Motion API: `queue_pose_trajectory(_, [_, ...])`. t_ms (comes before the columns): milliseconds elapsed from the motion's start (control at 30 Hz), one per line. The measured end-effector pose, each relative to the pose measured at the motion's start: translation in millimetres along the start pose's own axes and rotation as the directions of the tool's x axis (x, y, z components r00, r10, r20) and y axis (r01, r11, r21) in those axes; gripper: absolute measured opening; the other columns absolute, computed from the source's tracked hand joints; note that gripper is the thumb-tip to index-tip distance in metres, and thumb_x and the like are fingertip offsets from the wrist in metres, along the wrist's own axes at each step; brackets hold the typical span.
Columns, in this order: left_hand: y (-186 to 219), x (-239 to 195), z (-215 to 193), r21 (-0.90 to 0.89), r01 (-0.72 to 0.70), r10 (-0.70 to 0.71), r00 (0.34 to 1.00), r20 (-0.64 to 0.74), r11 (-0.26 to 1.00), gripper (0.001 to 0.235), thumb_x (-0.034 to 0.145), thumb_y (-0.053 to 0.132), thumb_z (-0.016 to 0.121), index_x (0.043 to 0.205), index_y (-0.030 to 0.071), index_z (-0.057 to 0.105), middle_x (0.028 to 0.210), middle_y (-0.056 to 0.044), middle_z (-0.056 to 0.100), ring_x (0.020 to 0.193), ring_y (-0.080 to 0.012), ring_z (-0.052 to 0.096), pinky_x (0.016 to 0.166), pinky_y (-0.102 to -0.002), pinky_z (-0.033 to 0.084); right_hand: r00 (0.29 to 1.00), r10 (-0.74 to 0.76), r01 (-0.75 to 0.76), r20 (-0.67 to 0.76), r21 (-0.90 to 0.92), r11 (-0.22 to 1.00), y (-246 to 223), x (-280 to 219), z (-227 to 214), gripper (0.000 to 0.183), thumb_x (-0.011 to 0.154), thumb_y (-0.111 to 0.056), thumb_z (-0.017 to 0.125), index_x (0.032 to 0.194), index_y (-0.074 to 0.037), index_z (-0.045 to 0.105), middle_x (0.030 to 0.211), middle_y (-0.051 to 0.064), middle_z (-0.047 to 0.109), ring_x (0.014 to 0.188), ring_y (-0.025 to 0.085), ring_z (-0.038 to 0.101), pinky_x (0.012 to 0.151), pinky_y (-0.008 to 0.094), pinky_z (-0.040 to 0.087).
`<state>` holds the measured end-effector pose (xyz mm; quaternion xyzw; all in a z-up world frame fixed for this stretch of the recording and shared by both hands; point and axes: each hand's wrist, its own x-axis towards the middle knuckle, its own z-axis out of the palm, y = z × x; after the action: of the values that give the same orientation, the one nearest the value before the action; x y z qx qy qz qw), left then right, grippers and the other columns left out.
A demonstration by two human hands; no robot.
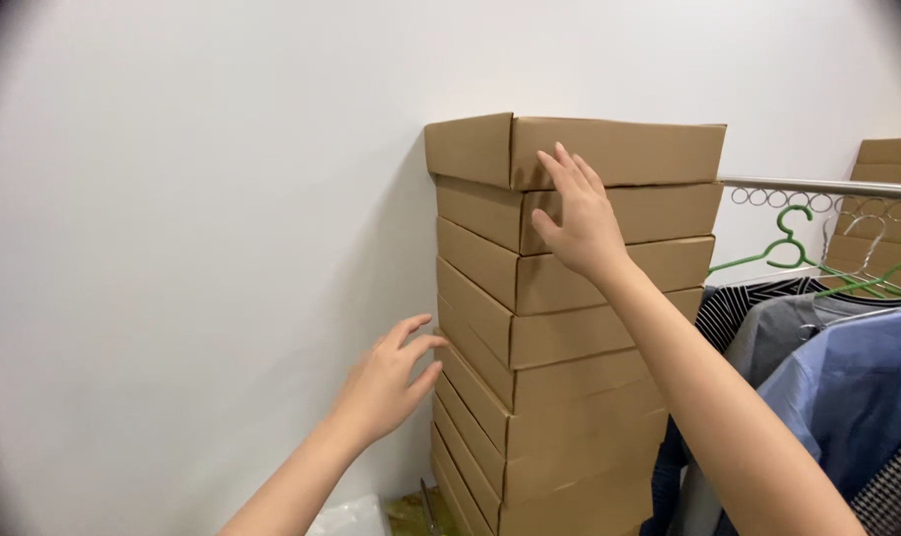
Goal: The person takes several t-shirts from a clothing rack, including black, yellow, and light blue shirts. They fold each shirt by hand on a table, roll them into tight cylinders, and place them in a stack. Finally, the person places a folded purple shirt into a plastic bag and puts it into a cardboard box.
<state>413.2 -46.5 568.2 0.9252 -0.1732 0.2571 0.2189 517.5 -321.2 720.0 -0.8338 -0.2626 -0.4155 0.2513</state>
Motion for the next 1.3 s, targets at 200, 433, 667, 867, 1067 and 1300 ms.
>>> queue_pose_trajectory(200, [6, 6, -59, 0.191, -0.038, 0.038, 0.999, 0.003, 0.981, 0.03, 0.102, 0.025, 0.062, 0.13, 0.022, 0.074, 0.155, -0.009, 0.056, 0.142, -0.0396, 0.056, 0.108, -0.056, 0.052, 0.99, 0.012, -0.019, -0.139, -0.045, 0.999, 18, 56, 45, 0.105, 0.083, -0.012, 0.076, 0.173, -0.021, 0.025, 0.18, 0.006, 0.015, 0.163, 0.037, 0.013, 0.129, 0.06, 0.026])
queue_pose_trajectory(433, [-23, 4, -57, 0.161, -0.056, 0.07, 0.994, -0.081, 0.985, 0.025, 0.102, 0.03, 0.06, 0.123, 0.025, 0.073, 0.159, 0.001, 0.049, 0.113, -0.0215, 0.069, 0.103, -0.05, 0.05, 0.974, 0.034, -0.055, -0.222, -0.087, 0.995, 4, 62, 50, 0.112, 0.081, -0.006, 0.083, 0.171, -0.023, 0.017, 0.179, 0.003, 0.011, 0.164, 0.036, 0.008, 0.119, 0.075, 0.028])
queue_pose_trajectory(667, [-19, 1, -57, 0.163, -0.053, 0.066, 0.995, -0.07, 0.985, 0.025, 0.102, 0.03, 0.06, 0.122, 0.026, 0.074, 0.157, 0.002, 0.05, 0.112, -0.0214, 0.069, 0.104, -0.051, 0.049, 0.979, -0.024, -0.011, -0.205, -0.167, 0.986, 1, 65, 44, 0.106, 0.071, -0.01, 0.09, 0.158, -0.015, 0.03, 0.171, 0.005, 0.027, 0.162, 0.035, 0.012, 0.117, 0.075, 0.028])
queue_pose_trajectory(867, [-5, 9, -61, 0.09, -0.032, 0.041, 0.993, -0.107, 0.995, 0.025, 0.101, 0.029, 0.06, 0.122, 0.026, 0.073, 0.154, 0.003, 0.052, 0.118, -0.0194, 0.066, 0.097, -0.048, 0.053, 0.921, -0.294, 0.21, -0.256, -0.309, 0.928, -2, 60, 40, 0.113, 0.059, -0.017, 0.102, 0.152, -0.008, 0.038, 0.156, 0.013, 0.042, 0.151, 0.036, 0.036, 0.115, 0.065, 0.039])
queue_pose_trajectory(1067, [37, 14, -71, -0.107, 0.089, -0.098, 0.991, -0.087, 0.99, 0.038, 0.102, 0.032, 0.055, 0.138, 0.028, 0.064, 0.159, 0.006, 0.05, 0.133, -0.0184, 0.06, 0.096, -0.043, 0.054, 0.854, -0.442, 0.329, -0.276, -0.371, 0.868, -22, 34, 23, 0.118, 0.058, -0.021, 0.107, 0.155, -0.005, 0.041, 0.156, 0.015, 0.047, 0.15, 0.039, 0.042, 0.122, 0.062, 0.037])
queue_pose_trajectory(1300, [27, 12, -46, -0.041, -0.06, 0.055, 0.992, -0.117, 0.997, 0.043, 0.099, 0.031, 0.062, 0.141, 0.023, 0.061, 0.158, -0.005, 0.047, 0.138, -0.0241, 0.055, 0.103, -0.051, 0.05, 0.953, -0.264, 0.185, -0.146, -0.407, 0.894, -33, 28, 19, 0.114, 0.078, -0.017, 0.096, 0.168, -0.013, 0.026, 0.169, 0.014, 0.035, 0.157, 0.039, 0.028, 0.125, 0.064, 0.026])
